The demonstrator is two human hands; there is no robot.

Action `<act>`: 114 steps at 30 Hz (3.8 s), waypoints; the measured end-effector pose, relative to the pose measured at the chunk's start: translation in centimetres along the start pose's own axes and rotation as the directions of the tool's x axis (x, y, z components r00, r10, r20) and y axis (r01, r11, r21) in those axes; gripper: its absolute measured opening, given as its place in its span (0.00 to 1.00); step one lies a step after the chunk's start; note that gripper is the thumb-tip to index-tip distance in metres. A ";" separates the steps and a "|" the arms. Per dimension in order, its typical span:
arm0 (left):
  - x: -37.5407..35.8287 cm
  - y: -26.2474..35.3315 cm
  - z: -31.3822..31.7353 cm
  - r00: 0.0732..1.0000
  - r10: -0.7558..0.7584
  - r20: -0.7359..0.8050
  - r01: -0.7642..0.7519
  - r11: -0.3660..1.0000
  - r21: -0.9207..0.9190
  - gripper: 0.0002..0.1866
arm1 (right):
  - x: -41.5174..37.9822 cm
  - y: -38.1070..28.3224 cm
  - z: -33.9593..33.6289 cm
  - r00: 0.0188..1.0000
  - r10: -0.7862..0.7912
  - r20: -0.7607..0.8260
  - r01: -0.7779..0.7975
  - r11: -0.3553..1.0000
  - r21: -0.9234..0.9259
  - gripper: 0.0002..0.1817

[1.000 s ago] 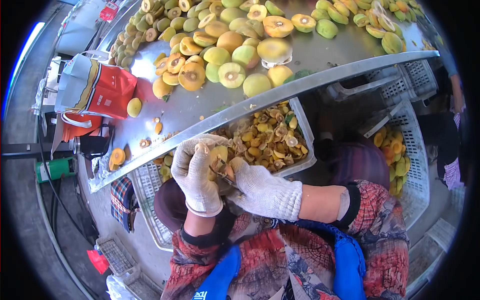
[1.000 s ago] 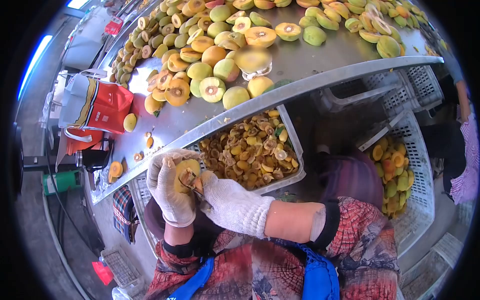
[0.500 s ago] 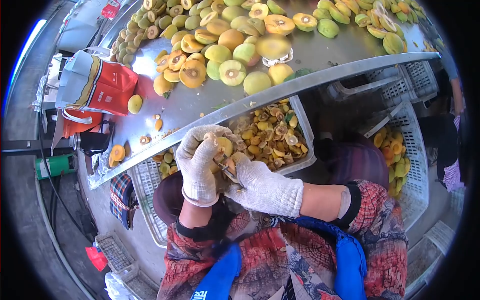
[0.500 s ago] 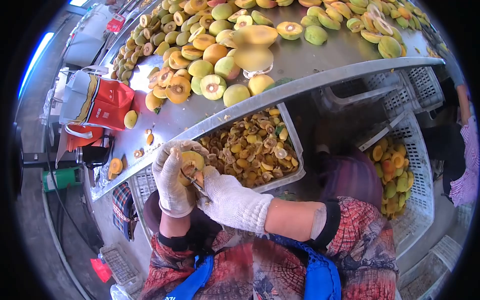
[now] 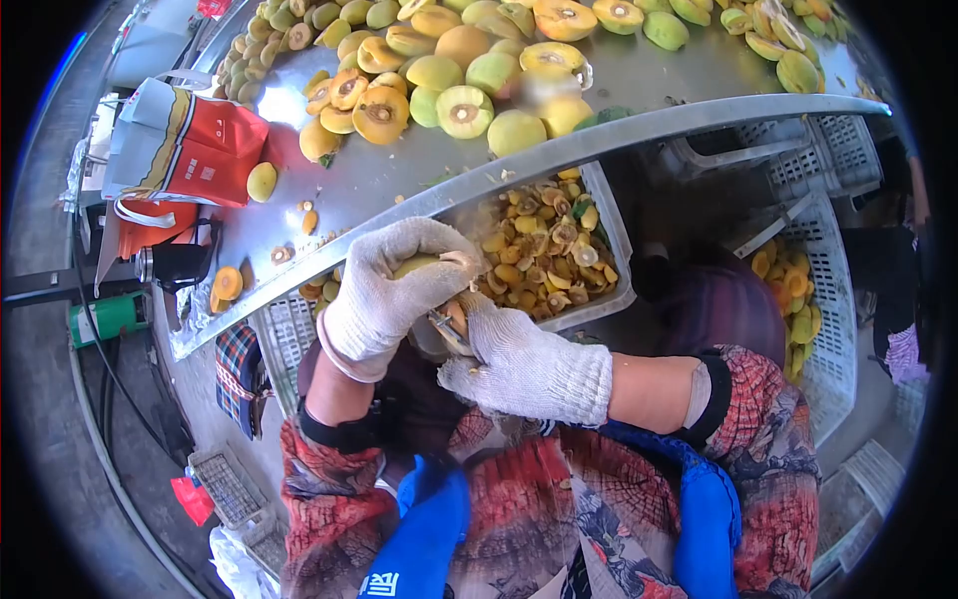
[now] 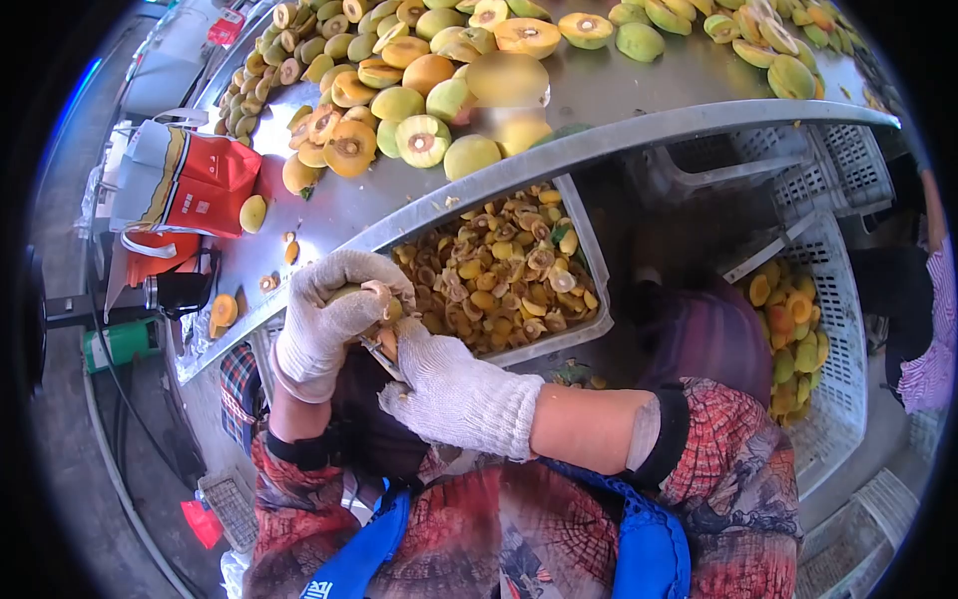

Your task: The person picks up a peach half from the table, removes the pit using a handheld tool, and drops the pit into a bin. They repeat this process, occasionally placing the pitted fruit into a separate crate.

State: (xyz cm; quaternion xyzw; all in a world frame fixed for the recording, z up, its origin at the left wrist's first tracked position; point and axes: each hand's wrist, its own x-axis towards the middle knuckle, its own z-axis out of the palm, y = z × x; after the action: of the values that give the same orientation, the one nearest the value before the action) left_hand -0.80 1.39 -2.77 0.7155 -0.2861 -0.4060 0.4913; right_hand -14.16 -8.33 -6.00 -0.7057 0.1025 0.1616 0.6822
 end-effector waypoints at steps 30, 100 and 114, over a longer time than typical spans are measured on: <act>1.2 -1.3 1.5 0.961 0.265 -0.076 -0.270 0.854 -0.445 0.15 | -0.8 -0.9 -2.9 0.903 -0.110 0.414 -0.198 0.750 0.631 0.13; -6.5 -2.1 -11.5 0.820 0.135 -0.555 0.455 0.434 0.777 0.16 | 0.7 0.5 -2.8 0.909 -0.309 -0.278 -0.170 0.333 -0.927 0.13; 15.7 -0.7 -9.7 0.920 0.220 -0.324 0.212 0.416 0.885 0.26 | 0.3 0.3 -3.1 0.865 -0.399 -0.304 -0.083 0.485 -0.871 0.14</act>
State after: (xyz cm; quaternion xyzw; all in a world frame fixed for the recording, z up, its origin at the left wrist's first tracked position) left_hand 15.54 -6.46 -6.26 0.9307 -0.3570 -0.0328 0.0730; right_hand -13.72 -11.43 -6.35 -0.9726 0.1016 -0.0507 0.2030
